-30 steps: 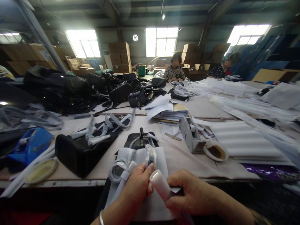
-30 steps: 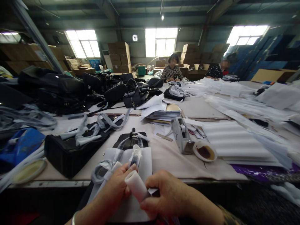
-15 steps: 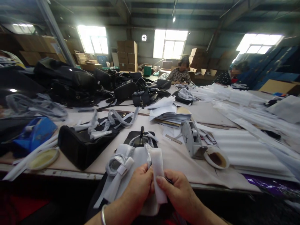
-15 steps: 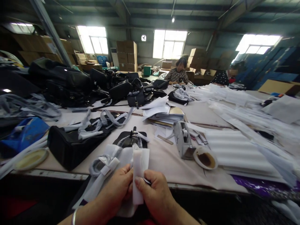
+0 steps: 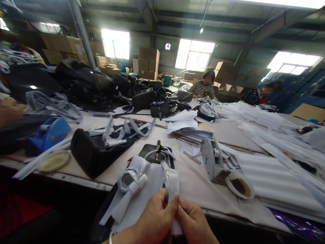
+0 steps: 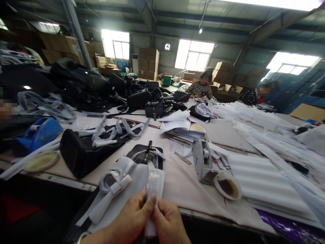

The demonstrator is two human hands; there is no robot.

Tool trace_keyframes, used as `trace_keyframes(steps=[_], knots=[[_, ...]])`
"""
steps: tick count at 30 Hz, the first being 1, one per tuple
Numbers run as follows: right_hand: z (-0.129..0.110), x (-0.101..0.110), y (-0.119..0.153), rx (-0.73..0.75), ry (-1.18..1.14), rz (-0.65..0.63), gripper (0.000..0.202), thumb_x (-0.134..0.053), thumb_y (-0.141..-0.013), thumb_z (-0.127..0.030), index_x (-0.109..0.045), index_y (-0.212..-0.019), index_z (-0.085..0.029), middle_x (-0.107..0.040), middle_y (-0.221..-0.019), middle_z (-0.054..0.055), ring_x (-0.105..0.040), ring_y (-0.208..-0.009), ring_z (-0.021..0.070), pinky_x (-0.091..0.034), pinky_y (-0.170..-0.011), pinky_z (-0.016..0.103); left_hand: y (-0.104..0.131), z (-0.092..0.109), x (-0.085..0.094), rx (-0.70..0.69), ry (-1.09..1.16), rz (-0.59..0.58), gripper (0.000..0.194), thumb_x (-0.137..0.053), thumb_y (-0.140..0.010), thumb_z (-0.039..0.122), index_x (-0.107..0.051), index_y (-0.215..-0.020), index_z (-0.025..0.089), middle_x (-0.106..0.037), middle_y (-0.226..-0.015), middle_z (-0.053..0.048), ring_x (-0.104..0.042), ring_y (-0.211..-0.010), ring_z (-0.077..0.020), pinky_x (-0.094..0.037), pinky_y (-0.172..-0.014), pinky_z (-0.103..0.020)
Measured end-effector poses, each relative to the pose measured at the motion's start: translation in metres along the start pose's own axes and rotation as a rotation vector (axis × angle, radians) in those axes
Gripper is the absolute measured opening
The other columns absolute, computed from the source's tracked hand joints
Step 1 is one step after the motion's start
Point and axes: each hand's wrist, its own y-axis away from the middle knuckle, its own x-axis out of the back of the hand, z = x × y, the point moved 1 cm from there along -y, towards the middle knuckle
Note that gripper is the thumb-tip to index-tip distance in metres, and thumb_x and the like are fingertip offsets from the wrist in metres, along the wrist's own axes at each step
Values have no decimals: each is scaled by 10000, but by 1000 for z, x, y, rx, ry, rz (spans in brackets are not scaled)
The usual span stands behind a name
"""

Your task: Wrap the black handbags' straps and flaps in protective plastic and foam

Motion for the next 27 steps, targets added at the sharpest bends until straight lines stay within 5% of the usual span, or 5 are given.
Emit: trace_keyframes(steps=[10, 15, 18, 23, 27], knots=[[-1, 9, 7, 29, -87, -170, 502, -615, -888, -616, -679, -822, -123, -500, -614, -14, -370, -545, 86, -304, -491, 199, -2, -3, 4, 74, -35, -35, 478, -577, -895, 598, -668, -842, 131, -658, -762, -32, -554, -686, -162, -435, -618, -256], [-10, 41, 2, 90, -422, 215, 495, -592, -885, -633, -735, -939, -163, -617, -735, 32, -512, -624, 132, -435, -579, 238, -2, -10, 3, 182, 169, -112, 507, -627, -856, 630, -673, -973, 139, -672, -718, -18, -557, -615, -147, -428, -545, -230], [-21, 62, -2, 202, -148, 398, 582, -537, -881, -695, -769, -864, -162, -640, -788, 62, -552, -751, 183, -465, -688, 284, -2, -7, 3, 229, 190, -106, 562, -677, -802, 658, -686, -1014, 137, -677, -675, -19, -566, -586, -150, -425, -517, -223], [-27, 70, 2, 197, 96, 379, 633, -494, -881, -728, -726, -761, -152, -347, -499, -57, -346, -471, 101, -283, -457, 247, 3, -1, 3, 309, 289, -61, 531, -768, -732, 627, -710, -977, 159, -692, -665, -21, -583, -556, -148, -446, -520, -222], [-28, 66, 3, 124, -180, 325, 473, -684, -789, -619, -688, -840, -148, -530, -477, -46, -440, -389, 95, -325, -392, 224, 9, 3, 3, 336, 279, -11, 505, -770, -736, 614, -714, -1008, 193, -703, -689, -25, -611, -571, -166, -478, -543, -245]])
